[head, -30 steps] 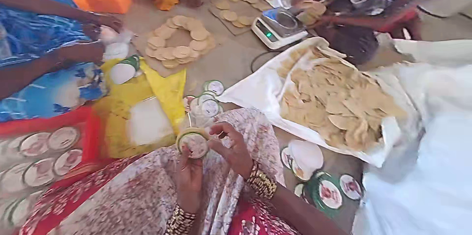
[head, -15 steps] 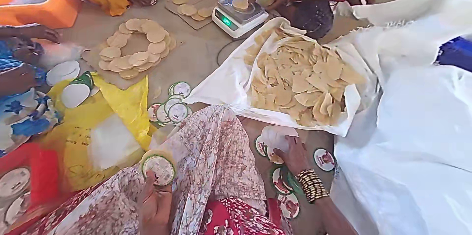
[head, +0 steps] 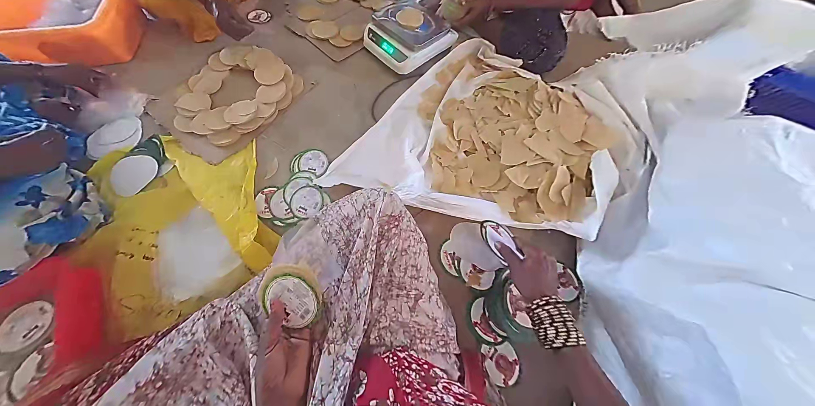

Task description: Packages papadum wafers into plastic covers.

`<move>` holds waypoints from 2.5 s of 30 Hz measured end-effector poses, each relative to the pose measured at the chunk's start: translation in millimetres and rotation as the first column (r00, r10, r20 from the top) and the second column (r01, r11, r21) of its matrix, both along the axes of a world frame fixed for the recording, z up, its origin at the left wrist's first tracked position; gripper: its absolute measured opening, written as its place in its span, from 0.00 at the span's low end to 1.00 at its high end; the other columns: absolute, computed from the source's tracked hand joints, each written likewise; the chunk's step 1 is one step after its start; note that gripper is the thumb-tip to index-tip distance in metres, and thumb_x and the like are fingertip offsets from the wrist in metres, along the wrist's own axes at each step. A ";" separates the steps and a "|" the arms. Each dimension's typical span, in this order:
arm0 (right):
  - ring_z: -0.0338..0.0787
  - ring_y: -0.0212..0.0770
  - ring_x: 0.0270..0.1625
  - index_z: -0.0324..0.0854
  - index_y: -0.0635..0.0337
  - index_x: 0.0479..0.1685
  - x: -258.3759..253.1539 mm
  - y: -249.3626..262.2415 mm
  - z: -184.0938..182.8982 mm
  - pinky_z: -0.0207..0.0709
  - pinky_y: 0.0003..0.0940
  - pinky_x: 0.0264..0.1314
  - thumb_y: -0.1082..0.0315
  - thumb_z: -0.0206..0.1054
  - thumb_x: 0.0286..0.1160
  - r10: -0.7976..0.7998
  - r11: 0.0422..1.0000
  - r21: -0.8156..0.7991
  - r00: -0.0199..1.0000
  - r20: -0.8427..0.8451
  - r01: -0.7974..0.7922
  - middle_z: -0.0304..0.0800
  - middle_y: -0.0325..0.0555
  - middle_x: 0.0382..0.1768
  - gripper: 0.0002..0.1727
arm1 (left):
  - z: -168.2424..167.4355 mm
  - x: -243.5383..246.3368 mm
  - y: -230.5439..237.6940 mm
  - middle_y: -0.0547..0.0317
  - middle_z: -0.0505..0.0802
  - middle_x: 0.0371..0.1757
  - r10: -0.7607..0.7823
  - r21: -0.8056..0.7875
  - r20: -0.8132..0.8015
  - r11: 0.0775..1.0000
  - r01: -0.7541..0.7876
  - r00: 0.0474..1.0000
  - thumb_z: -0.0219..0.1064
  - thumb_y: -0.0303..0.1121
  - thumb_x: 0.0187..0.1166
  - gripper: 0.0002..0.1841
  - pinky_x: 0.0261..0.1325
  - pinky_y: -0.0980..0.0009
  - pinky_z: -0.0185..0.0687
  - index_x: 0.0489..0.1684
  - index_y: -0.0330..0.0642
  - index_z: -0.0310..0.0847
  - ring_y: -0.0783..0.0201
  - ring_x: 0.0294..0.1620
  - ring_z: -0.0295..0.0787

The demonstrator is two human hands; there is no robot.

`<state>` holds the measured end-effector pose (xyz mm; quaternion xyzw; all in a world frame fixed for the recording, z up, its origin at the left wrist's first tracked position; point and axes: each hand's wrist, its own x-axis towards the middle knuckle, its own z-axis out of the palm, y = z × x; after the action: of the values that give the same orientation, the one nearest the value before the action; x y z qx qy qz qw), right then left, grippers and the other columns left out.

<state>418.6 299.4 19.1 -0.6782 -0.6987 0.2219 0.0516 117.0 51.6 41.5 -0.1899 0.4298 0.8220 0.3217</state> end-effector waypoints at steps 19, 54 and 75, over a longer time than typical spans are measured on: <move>0.83 0.30 0.31 0.87 0.68 0.38 -10.3 -4.5 22.6 0.78 0.32 0.40 0.72 0.72 0.76 -0.147 0.987 -0.012 0.864 -0.482 0.161 0.87 0.44 0.29 0.06 | -9.1 1.5 -34.3 0.60 0.96 0.47 0.012 0.133 0.049 0.991 -0.019 0.999 0.43 0.33 0.94 0.15 0.52 0.67 0.94 0.58 0.46 0.77 0.67 0.50 0.96; 0.79 0.25 0.65 0.90 0.34 0.40 -236.5 -128.5 95.5 0.75 0.19 0.65 0.54 0.64 0.85 0.762 0.311 0.609 -0.191 -0.619 -0.730 0.83 0.31 0.60 0.08 | -16.4 0.0 -60.3 0.55 0.92 0.68 -0.151 0.754 -0.253 0.588 0.293 0.956 0.68 0.44 0.81 0.18 0.76 0.62 0.79 0.63 0.47 0.91 0.60 0.72 0.87; 0.90 0.20 0.31 0.90 0.52 0.39 -232.6 -184.4 63.4 0.84 0.18 0.33 0.61 0.78 0.63 0.394 0.736 0.140 0.251 -0.884 -0.662 0.94 0.29 0.30 0.09 | 0.5 -6.2 -60.0 0.54 0.88 0.74 -0.094 0.179 -0.554 0.957 0.228 0.827 0.73 0.41 0.78 0.24 0.76 0.67 0.78 0.69 0.39 0.85 0.65 0.73 0.84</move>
<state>186.0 115.0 82.5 -0.1862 -0.7190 0.6281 0.2322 110.8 -8.4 42.0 0.1259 0.4161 0.8570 0.2767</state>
